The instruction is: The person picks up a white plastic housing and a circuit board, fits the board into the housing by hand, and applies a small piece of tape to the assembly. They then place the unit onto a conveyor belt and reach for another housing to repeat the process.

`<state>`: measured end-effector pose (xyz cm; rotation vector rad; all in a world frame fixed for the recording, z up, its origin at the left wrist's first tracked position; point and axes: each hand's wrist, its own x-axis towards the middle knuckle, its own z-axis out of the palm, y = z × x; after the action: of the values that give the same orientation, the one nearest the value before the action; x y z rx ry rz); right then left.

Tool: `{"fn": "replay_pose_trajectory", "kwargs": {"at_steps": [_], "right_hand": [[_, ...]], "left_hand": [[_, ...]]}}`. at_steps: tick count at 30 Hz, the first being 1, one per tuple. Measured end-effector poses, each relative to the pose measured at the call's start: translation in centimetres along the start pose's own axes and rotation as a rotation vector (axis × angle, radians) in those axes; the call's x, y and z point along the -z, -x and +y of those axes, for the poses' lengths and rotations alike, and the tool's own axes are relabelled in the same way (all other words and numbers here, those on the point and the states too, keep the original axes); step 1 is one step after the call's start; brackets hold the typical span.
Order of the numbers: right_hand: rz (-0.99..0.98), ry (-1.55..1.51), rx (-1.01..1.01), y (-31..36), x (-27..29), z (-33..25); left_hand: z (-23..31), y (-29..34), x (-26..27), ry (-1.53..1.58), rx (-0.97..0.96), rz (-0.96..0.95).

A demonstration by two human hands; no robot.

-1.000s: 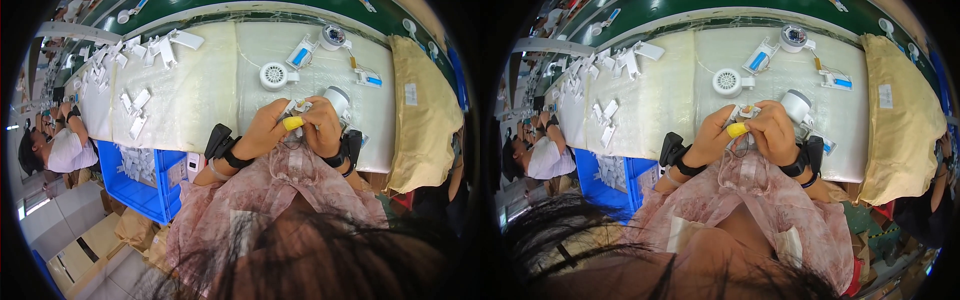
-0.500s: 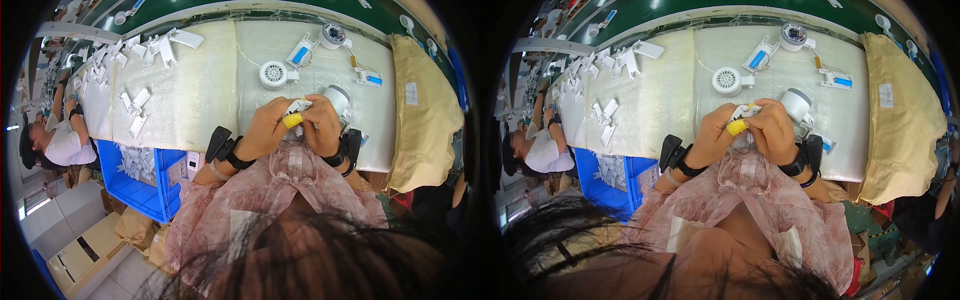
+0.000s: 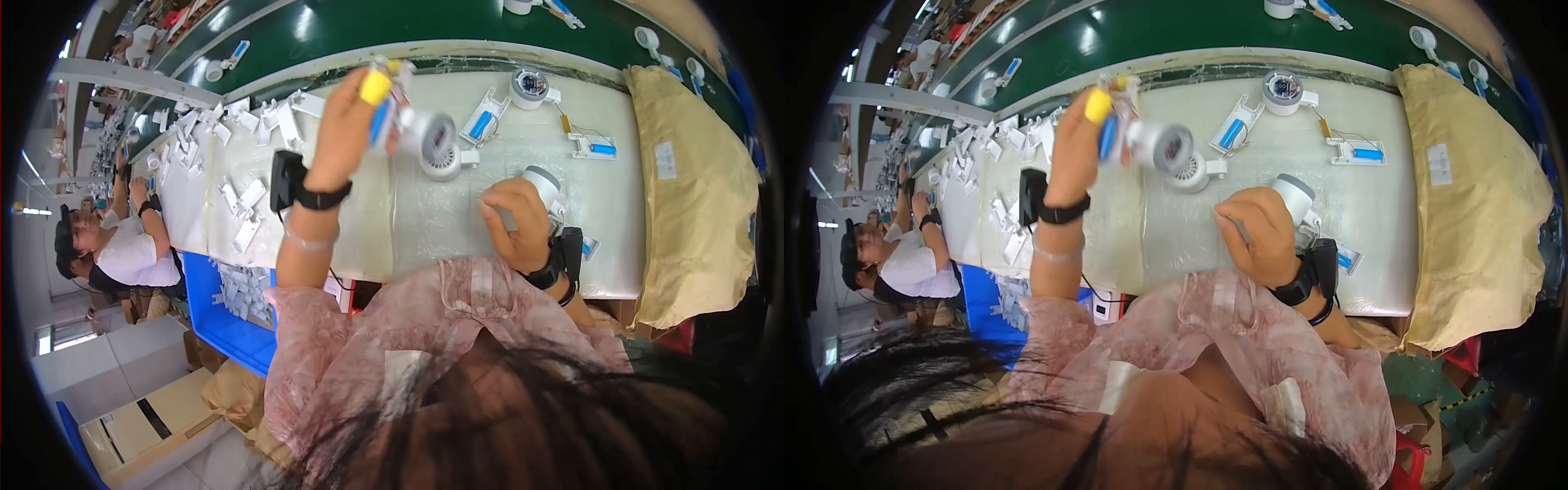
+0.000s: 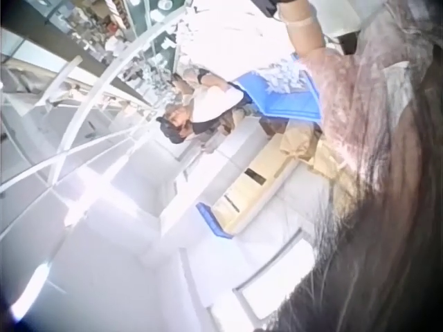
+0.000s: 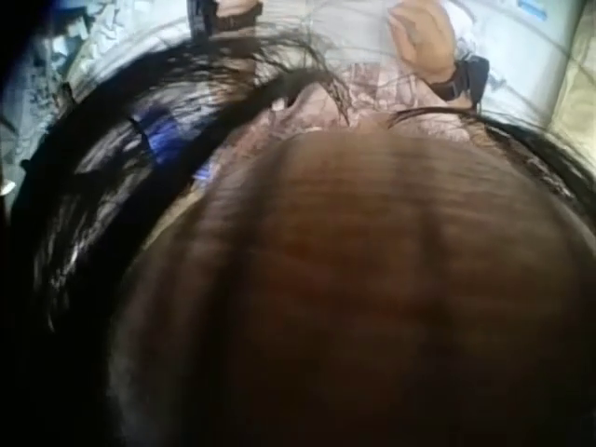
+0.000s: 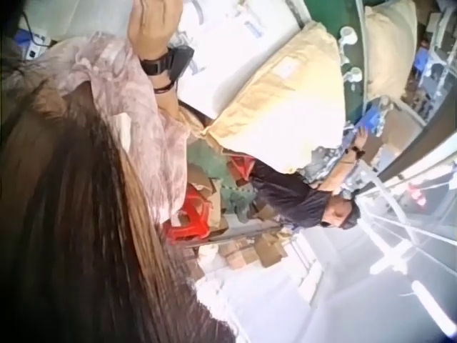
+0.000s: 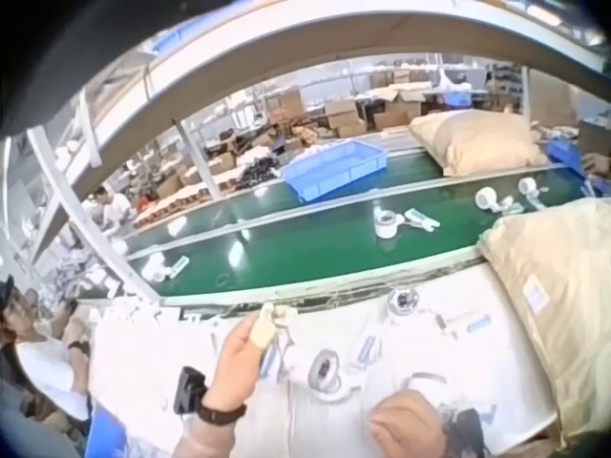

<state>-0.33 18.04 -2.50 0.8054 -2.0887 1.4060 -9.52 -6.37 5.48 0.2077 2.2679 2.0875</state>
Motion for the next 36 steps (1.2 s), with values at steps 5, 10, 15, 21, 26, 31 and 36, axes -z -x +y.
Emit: {"fn": "replay_pose_trajectory", "kwargs": {"at_steps": [5,10,15,21,26,31,36], "right_hand": [[-0.040,-0.016,-0.061,0.1,-0.1,-0.1],[-0.013,-0.070,-0.124,-0.1,-0.5,0.2],[-0.067,-0.101,-0.136,-0.4,-0.5,0.1],[-0.100,-0.145,-0.189,-0.2,-0.2,0.2],[-0.101,-0.116,-0.154,-0.2,-0.2,0.0],[-0.081,-0.157,-0.153,-0.3,-0.1,-0.2],[-0.098,-0.245,-0.209,0.0,-0.1,-0.4]], "left_hand": [[-4.1,-8.2,3.2,-0.434,-0.490,0.389],[-5.8,-6.0,-1.0,-0.980,-0.741,0.121],[-6.8,-3.7,-3.8,-0.908,-0.263,-0.520],[-1.6,-2.0,-5.5,-0.859,0.306,-0.702],[-6.6,-0.7,-5.4,-0.931,-0.383,-0.505],[-7.6,0.1,-9.1,-0.929,-0.413,-0.451],[-9.0,0.0,-11.4,-1.065,-0.349,-0.329]]}}
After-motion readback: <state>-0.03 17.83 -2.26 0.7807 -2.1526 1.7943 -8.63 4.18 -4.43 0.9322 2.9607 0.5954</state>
